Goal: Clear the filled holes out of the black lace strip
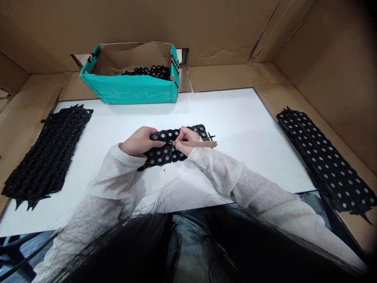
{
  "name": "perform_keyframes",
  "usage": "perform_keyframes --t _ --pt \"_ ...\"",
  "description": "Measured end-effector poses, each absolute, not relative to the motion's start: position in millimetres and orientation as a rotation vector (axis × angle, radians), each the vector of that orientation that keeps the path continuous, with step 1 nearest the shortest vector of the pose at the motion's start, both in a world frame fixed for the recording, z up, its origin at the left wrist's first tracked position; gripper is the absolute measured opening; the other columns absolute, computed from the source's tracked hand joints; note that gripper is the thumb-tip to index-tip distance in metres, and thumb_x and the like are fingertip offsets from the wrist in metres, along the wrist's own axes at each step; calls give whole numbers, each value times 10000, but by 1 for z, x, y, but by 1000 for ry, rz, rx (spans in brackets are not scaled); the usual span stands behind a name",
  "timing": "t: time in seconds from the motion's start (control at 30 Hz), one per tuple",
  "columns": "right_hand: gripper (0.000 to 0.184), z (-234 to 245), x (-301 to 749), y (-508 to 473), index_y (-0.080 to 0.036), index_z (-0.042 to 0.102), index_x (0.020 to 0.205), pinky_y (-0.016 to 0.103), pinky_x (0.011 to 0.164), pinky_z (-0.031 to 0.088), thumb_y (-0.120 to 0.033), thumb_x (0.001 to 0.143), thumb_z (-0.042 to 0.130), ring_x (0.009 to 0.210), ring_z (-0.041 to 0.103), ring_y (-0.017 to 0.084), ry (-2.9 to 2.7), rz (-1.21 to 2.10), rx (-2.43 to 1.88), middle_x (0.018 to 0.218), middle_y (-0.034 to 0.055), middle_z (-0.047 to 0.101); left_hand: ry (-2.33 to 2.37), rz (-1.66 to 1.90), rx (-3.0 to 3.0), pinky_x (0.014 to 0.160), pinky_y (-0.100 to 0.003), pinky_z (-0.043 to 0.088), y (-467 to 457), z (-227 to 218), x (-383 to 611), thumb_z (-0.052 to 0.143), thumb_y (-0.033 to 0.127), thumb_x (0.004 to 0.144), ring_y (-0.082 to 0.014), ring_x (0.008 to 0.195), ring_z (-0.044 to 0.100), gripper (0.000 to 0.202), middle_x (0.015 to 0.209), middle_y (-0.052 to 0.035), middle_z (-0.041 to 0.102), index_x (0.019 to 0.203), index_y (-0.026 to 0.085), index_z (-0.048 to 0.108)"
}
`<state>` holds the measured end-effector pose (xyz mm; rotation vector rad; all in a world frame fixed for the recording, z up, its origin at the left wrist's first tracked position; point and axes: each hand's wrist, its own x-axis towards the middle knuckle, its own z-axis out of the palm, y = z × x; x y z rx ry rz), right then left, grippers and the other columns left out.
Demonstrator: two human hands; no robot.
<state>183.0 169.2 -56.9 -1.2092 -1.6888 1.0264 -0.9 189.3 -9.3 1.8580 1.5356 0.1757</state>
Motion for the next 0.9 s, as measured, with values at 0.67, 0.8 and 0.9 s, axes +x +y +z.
perform_keyframes --t 0.67,0.8,0.9 --pt "156 -62 173 174 -209 424 695 238 533 351 -308 751 531 525 476 98 -1736 1036 -1228 604 -32 552 1733 247 2047 563 -272 278 179 -6 8 590 387 677 -140 592 418 242 607 3 473 628 179 477" --pt "212 -60 179 180 -210 374 652 214 487 379 -311 747 535 473 494 82 -1304 1333 -1114 546 -38 569 1772 191 2055 615 -296 325 185 -12 1 572 443 688 -189 688 487 277 729 -44 566 727 173 525" --pt "232 -59 185 175 -214 355 649 195 446 372 -304 734 551 479 539 90 -1248 1372 -1065 512 -50 548 1700 203 1945 649 -297 360 189 -13 -2 577 422 689 -189 717 511 274 790 -54 598 782 166 545"
